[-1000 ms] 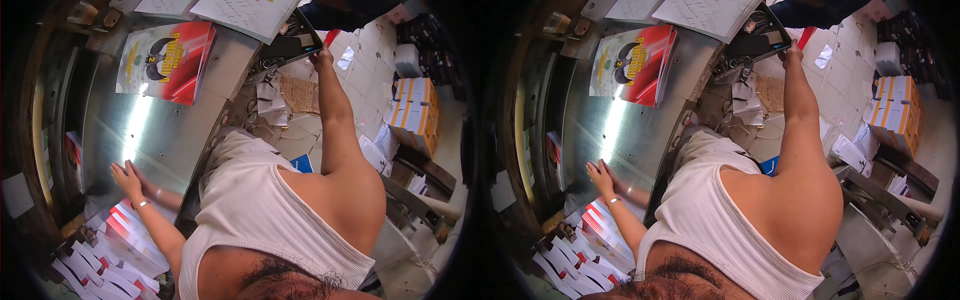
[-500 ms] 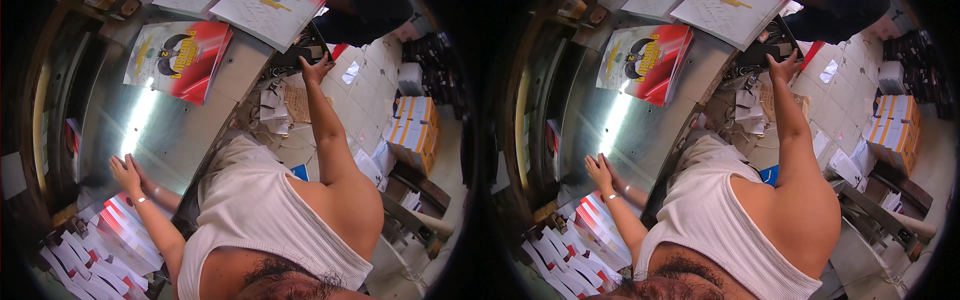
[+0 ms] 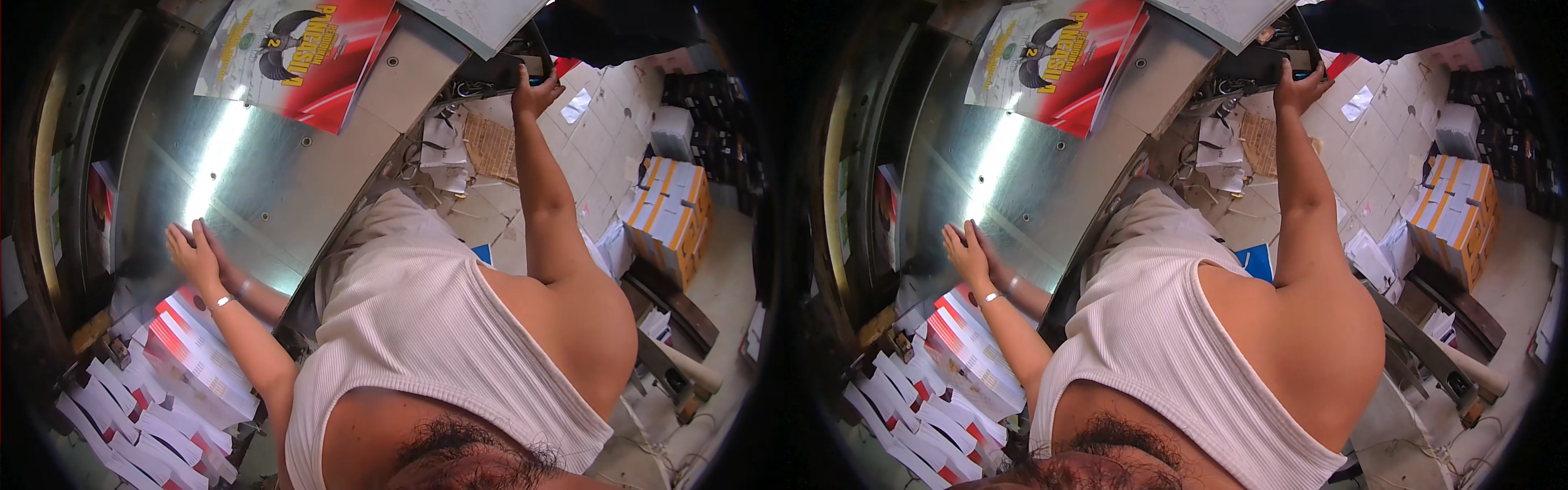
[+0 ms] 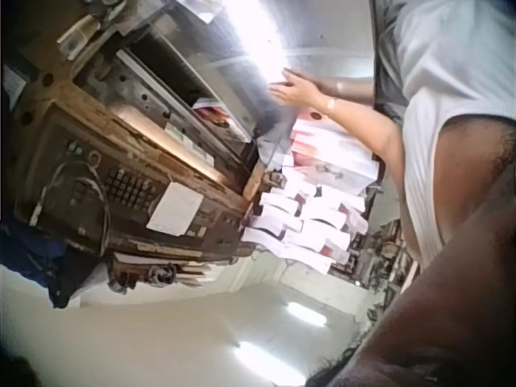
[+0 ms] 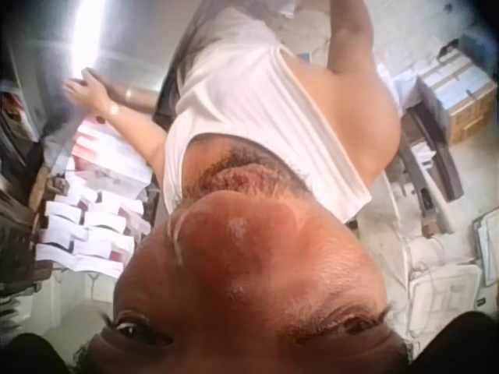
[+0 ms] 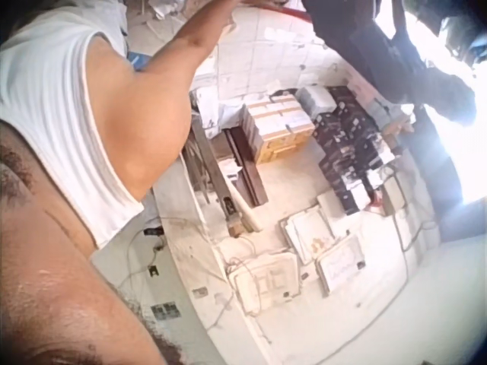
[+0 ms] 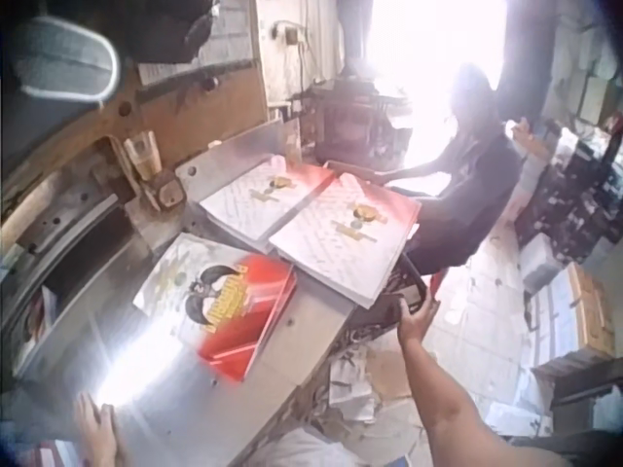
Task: The person aligns and trims stacks of books using a paper cutting machine, gathers and stacks the cut books, and clears paper trimmings from the table by hand.
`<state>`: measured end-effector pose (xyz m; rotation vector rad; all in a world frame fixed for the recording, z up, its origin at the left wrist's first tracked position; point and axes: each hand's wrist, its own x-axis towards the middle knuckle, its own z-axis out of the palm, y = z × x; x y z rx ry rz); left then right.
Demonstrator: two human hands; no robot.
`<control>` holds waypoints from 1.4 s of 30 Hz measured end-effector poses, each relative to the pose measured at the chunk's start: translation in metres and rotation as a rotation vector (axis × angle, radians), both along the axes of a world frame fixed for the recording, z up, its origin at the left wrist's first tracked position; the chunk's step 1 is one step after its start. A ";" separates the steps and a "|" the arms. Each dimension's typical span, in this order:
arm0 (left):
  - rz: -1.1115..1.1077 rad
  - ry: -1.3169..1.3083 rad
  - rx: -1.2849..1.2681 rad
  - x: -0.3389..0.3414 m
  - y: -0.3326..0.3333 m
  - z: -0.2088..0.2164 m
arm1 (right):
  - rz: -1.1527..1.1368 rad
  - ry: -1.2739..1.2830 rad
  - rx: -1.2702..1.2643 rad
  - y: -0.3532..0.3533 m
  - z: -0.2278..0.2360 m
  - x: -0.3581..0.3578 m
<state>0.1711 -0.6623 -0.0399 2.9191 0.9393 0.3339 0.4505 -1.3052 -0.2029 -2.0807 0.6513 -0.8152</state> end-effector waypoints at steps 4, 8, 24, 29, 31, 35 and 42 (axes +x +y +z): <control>0.015 0.000 -0.011 -0.007 -0.001 -0.001 | 0.010 0.003 -0.011 0.001 -0.012 -0.005; 0.014 0.002 -0.015 -0.011 0.002 -0.001 | 0.028 -0.001 -0.027 0.007 -0.018 -0.009; 0.016 0.000 -0.019 -0.012 -0.001 0.004 | -0.141 0.113 0.042 0.031 -0.011 0.003; 0.006 -0.013 -0.019 -0.012 -0.001 0.004 | -0.150 0.104 0.020 0.036 -0.013 0.006; 0.007 -0.010 -0.007 -0.015 0.001 0.002 | -0.150 0.109 0.009 0.037 -0.014 0.007; 0.022 -0.013 -0.019 -0.014 -0.002 0.003 | -0.145 0.108 0.023 0.038 -0.014 0.007; 0.022 -0.014 -0.021 -0.011 -0.001 0.003 | -0.164 0.100 0.013 0.040 -0.014 0.007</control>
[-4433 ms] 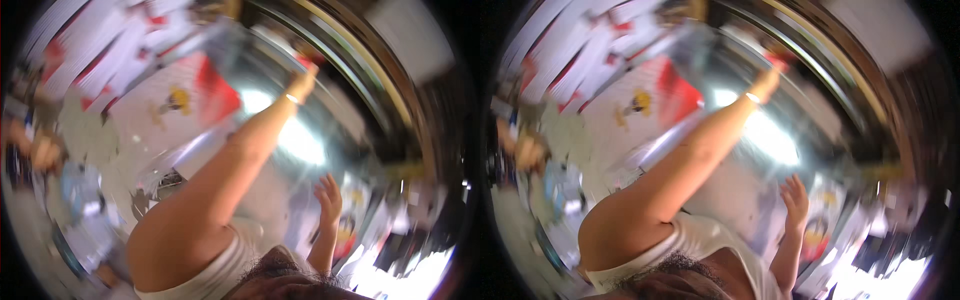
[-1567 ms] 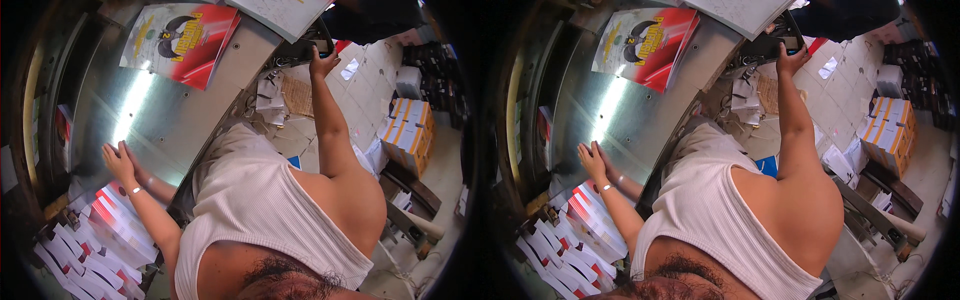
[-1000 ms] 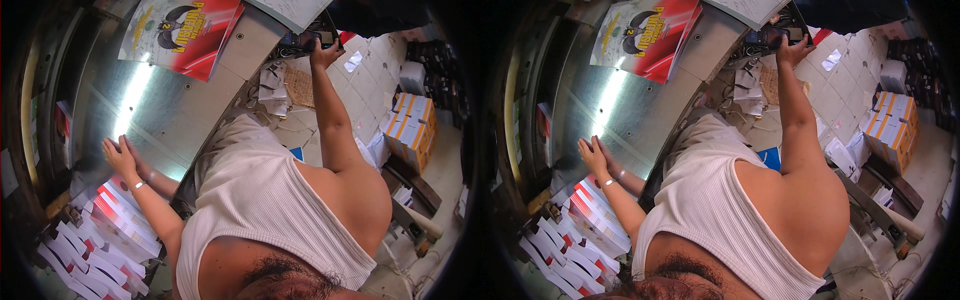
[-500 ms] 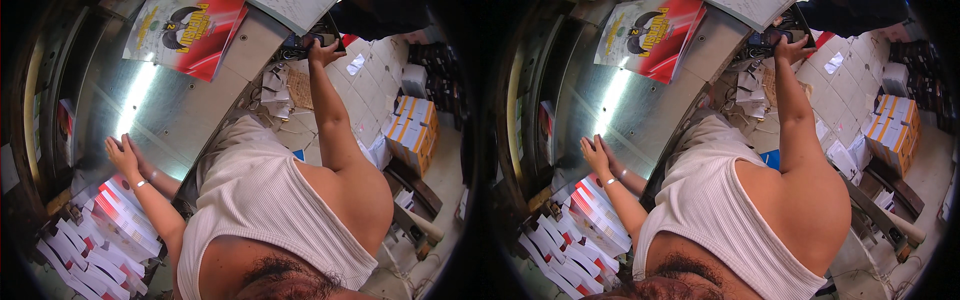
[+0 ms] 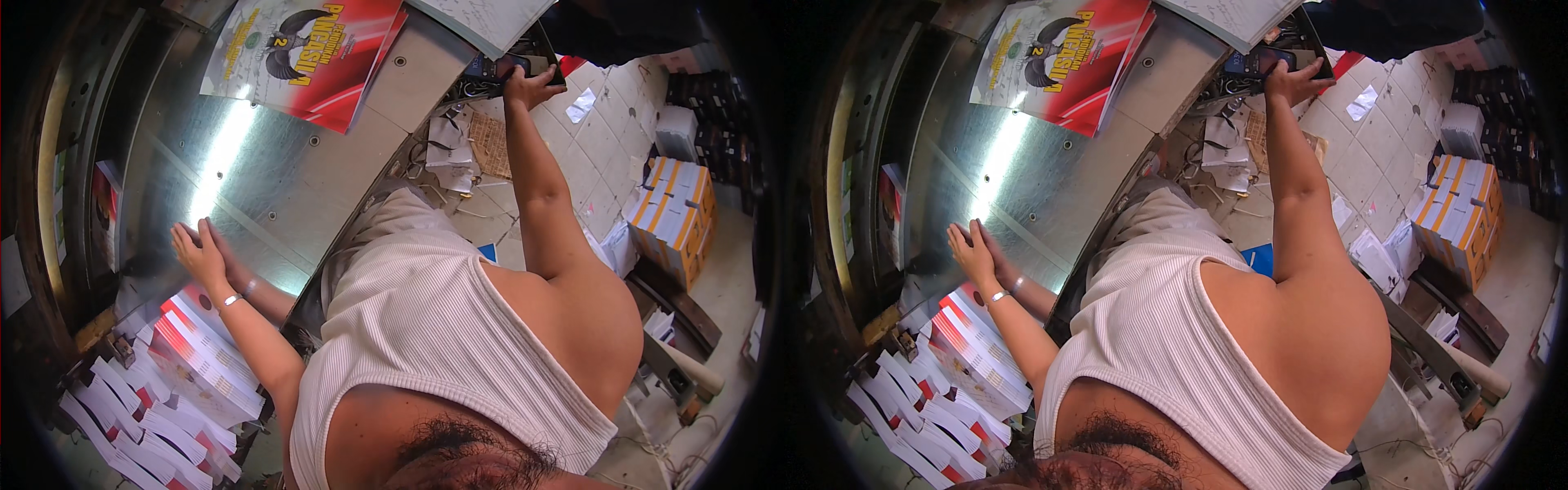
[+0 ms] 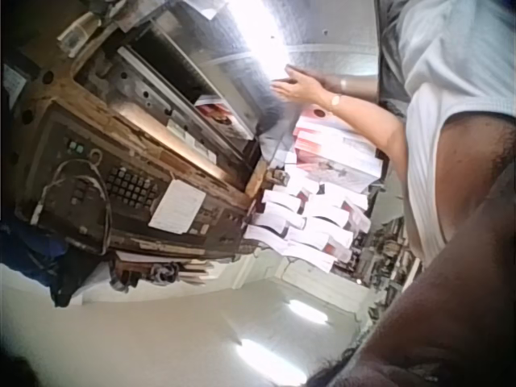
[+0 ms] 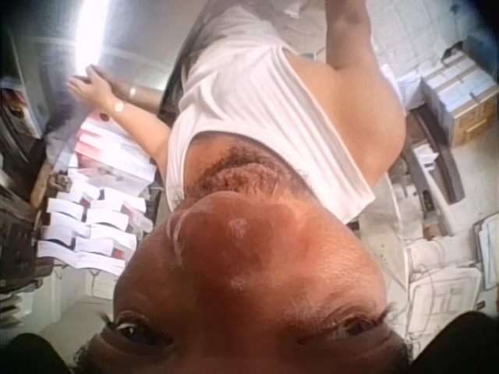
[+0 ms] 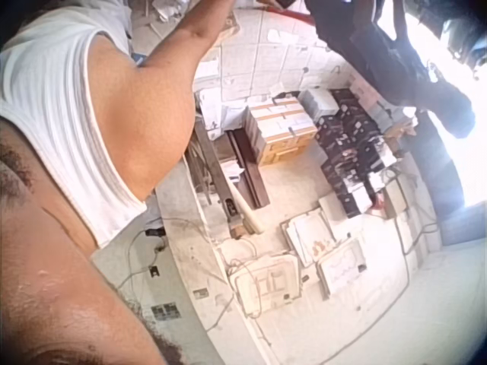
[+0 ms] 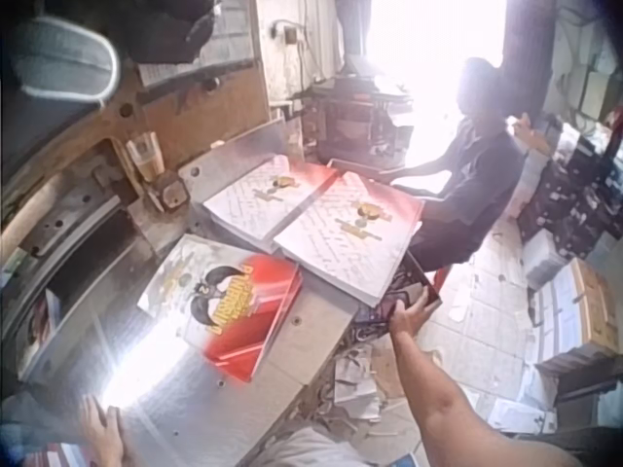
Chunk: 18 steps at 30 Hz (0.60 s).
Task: The person aligns and trims stacks of books using a paper cutting machine, gathers and stacks the cut books, and clears paper trimmings from the table by hand.
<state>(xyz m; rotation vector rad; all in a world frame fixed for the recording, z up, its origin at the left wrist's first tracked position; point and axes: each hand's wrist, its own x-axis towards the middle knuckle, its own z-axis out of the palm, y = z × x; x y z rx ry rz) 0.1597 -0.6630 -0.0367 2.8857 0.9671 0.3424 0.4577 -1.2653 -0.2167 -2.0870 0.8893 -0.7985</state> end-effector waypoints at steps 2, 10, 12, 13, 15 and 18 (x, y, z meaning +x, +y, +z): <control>-0.008 -0.001 -0.001 0.003 0.000 -0.001 | -0.006 0.010 -0.015 -0.006 -0.007 0.002; -0.019 -0.026 -0.003 0.000 0.002 -0.002 | 0.057 0.257 -0.021 0.006 0.024 -0.010; -0.021 -0.025 0.002 0.002 0.002 -0.001 | 0.045 0.168 0.011 -0.001 0.009 -0.007; -0.021 -0.023 0.007 0.003 0.001 -0.001 | 0.042 0.168 0.012 -0.003 0.006 -0.005; -0.025 -0.021 0.005 0.003 0.000 0.000 | 0.048 0.093 0.037 -0.005 0.002 -0.001; -0.013 -0.007 0.007 0.001 -0.001 -0.002 | 0.059 0.068 0.058 -0.004 0.003 -0.001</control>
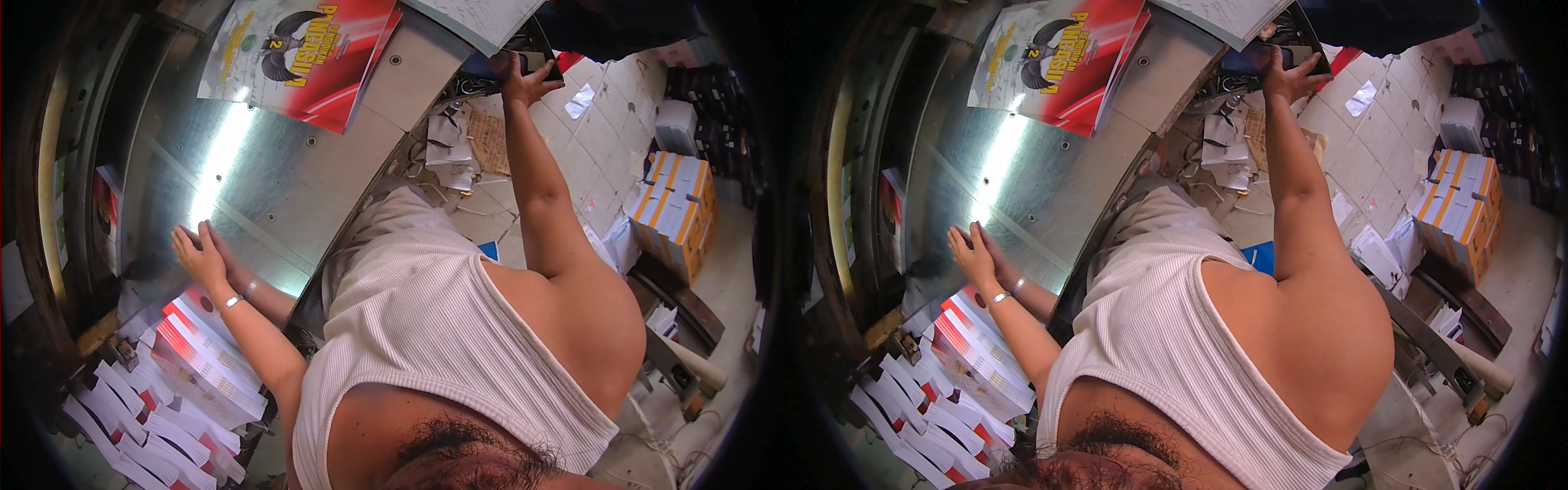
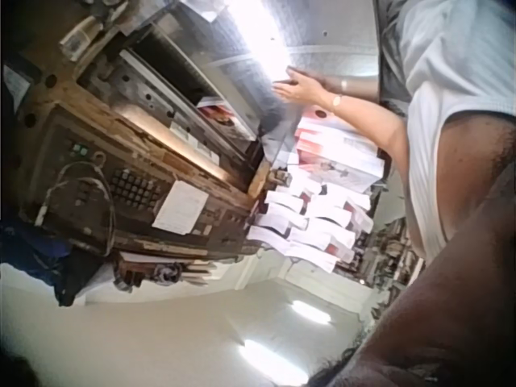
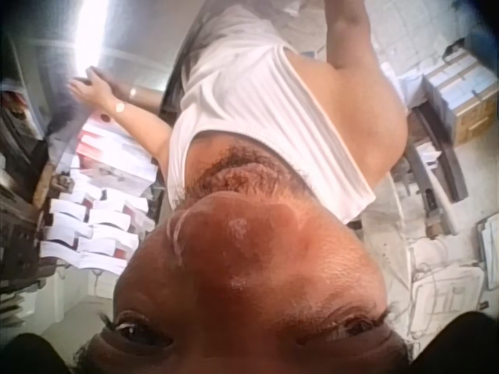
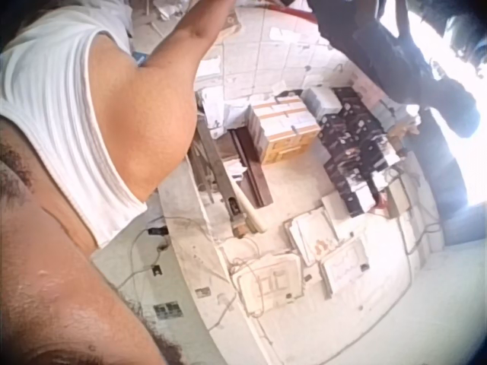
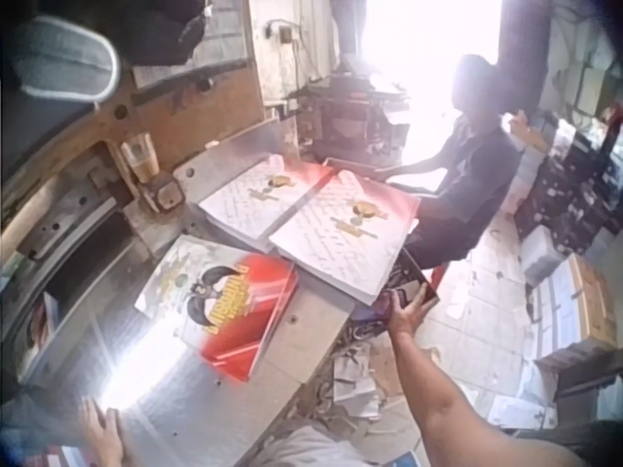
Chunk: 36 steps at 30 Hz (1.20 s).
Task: The person aligns and trims stacks of books using a paper cutting machine, gathers and stacks the cut books, and clears paper trimmings from the table by hand.
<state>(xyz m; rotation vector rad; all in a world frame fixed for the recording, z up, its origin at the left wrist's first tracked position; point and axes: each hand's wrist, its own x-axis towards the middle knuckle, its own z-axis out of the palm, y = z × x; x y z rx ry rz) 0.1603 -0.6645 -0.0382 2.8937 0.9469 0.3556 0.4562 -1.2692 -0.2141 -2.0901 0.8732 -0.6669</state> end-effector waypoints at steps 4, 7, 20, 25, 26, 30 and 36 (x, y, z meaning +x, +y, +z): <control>0.016 0.012 -0.003 -0.002 -0.002 0.001 | 0.005 -0.019 0.024 -0.003 -0.004 -0.003; 0.020 0.006 -0.009 -0.002 -0.004 0.003 | 0.003 -0.050 0.043 -0.009 -0.013 0.000; 0.016 0.002 -0.015 -0.004 0.000 0.001 | 0.191 0.192 -0.240 0.020 0.027 -0.006; 0.029 0.010 -0.019 -0.004 -0.003 0.001 | 0.182 0.217 -0.243 0.023 0.027 -0.006; 0.031 0.010 -0.019 -0.004 -0.003 0.002 | 0.189 0.234 -0.241 0.024 0.027 -0.007; 0.020 -0.009 -0.004 -0.004 0.005 0.003 | 0.215 0.228 -0.232 0.032 0.031 -0.005; 0.016 -0.003 0.020 0.000 0.004 0.001 | -0.042 0.171 -0.382 -0.032 0.034 0.017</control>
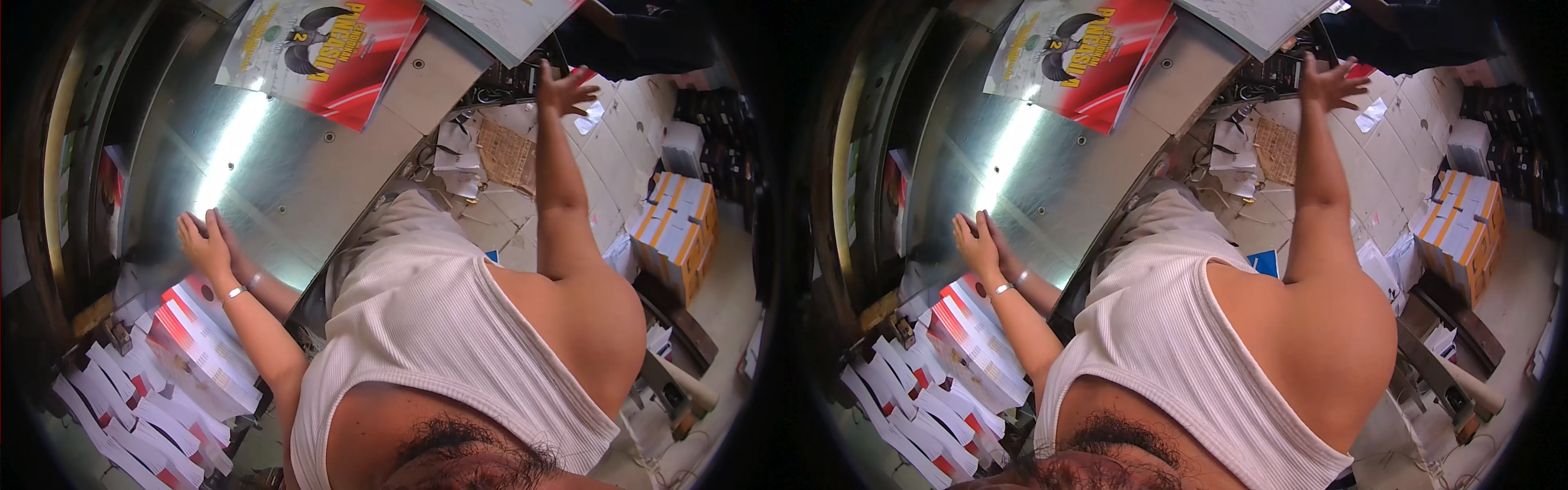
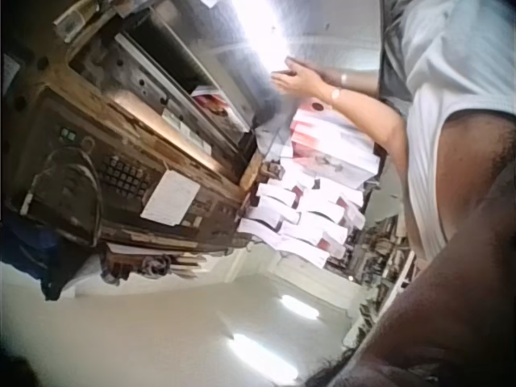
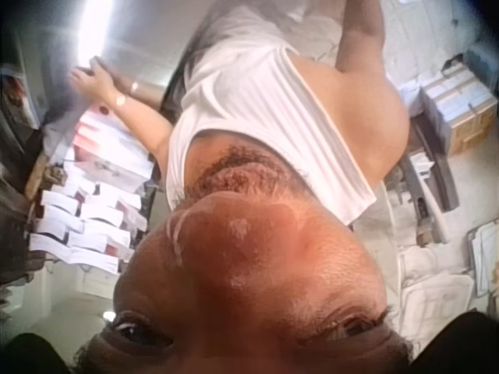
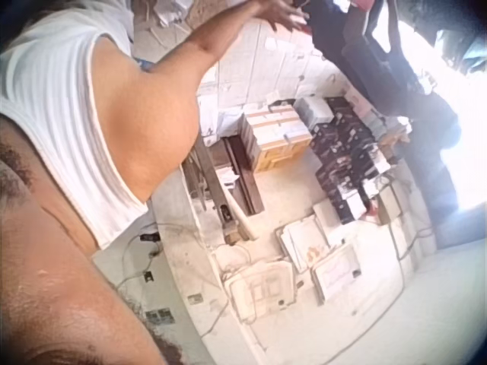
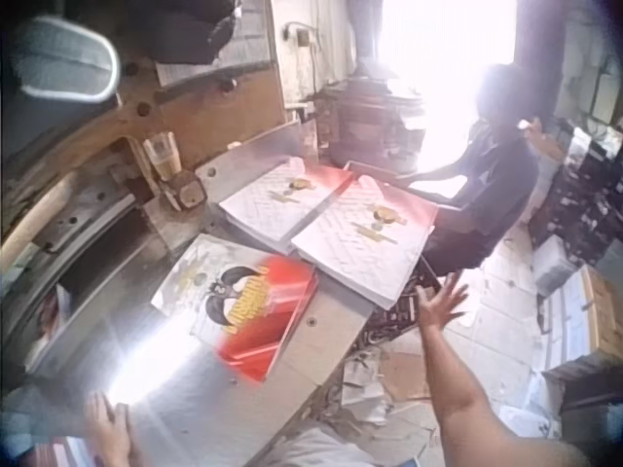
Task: The person aligns and trims stacks of books using a paper cutting machine, gathers and stacks the cut books, and clears paper trimmings from the table by hand.
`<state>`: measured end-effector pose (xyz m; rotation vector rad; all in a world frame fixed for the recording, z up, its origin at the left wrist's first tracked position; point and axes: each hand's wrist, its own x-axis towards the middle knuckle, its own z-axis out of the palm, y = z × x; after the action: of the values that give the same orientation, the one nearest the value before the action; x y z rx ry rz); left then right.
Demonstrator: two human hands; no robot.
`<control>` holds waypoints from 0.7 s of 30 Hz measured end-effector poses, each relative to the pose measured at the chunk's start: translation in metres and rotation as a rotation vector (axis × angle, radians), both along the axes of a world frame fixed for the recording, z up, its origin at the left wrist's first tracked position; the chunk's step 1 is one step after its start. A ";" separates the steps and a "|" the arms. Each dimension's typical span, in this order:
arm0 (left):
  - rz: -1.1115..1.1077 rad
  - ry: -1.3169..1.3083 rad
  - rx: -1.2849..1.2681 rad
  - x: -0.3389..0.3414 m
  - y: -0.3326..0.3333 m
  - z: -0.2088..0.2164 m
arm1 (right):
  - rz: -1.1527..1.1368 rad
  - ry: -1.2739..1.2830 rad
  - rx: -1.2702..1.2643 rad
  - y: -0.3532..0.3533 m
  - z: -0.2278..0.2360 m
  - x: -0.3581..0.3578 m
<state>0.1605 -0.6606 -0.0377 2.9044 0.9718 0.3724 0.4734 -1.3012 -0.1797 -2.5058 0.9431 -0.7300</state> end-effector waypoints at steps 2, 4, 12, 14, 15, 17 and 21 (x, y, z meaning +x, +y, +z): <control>0.002 -0.022 -0.010 -0.001 0.002 -0.003 | -0.073 0.189 0.029 -0.027 0.011 0.011; -0.015 -0.036 -0.025 0.000 0.007 0.000 | 0.150 0.265 0.397 -0.077 -0.013 0.013; 0.010 -0.061 -0.021 -0.018 0.024 0.012 | 0.337 0.250 0.493 -0.005 0.011 -0.050; -0.008 -0.055 -0.019 -0.014 0.024 0.016 | 0.420 0.184 0.665 0.016 0.001 -0.061; -0.002 -0.056 -0.028 -0.014 0.024 0.018 | 0.480 0.115 0.800 0.026 -0.008 -0.066; 0.000 -0.083 -0.030 -0.014 0.022 0.014 | 0.464 0.054 1.043 0.075 0.016 -0.074; -0.017 -0.064 0.017 -0.017 0.028 0.011 | 0.618 0.118 1.315 0.107 0.000 -0.066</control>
<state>0.1437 -0.6330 -0.0266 2.8945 0.9388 0.4718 0.4077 -1.1943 -0.1800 -1.4587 0.3611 0.2370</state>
